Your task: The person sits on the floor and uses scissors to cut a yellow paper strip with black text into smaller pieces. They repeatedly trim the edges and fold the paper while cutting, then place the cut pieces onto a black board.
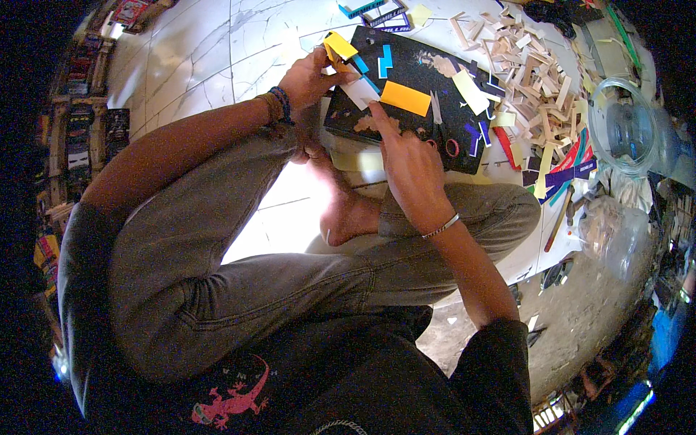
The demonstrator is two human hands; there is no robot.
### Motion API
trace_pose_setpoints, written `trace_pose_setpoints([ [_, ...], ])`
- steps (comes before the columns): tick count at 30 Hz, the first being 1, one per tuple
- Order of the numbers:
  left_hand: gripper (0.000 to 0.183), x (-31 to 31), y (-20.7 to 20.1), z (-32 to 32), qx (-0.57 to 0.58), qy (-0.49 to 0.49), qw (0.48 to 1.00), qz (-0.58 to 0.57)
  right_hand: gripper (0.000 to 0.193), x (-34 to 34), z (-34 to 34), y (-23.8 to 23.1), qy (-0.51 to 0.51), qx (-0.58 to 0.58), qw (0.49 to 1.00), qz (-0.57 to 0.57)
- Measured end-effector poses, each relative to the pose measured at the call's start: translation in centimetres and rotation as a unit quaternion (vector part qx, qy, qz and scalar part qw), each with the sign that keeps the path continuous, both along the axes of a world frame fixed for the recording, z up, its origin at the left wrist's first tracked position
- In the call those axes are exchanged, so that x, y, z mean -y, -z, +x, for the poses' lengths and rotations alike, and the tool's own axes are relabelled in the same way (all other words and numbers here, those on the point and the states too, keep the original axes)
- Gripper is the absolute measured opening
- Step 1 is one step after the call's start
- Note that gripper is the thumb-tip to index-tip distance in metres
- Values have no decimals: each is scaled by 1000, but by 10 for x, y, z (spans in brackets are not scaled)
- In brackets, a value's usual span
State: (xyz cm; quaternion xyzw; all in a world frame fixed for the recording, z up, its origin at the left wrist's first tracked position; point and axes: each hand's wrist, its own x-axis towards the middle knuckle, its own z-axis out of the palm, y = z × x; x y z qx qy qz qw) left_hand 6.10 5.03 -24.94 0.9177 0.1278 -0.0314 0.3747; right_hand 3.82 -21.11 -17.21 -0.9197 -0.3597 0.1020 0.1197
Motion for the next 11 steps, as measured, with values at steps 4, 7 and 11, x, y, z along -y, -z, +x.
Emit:
trace_pose_setpoints([
  [4,64,0,-1,-1,-5,-2,999,-40,67,8,-3,2,7,-2,1000,-2],
  [7,62,0,-3,-1,-10,0,999,-44,67,15,-6,1,3,-2,1000,-11],
  [11,68,-1,-6,0,-3,12,999,-40,72,15,-8,-1,14,-3,998,-56],
])
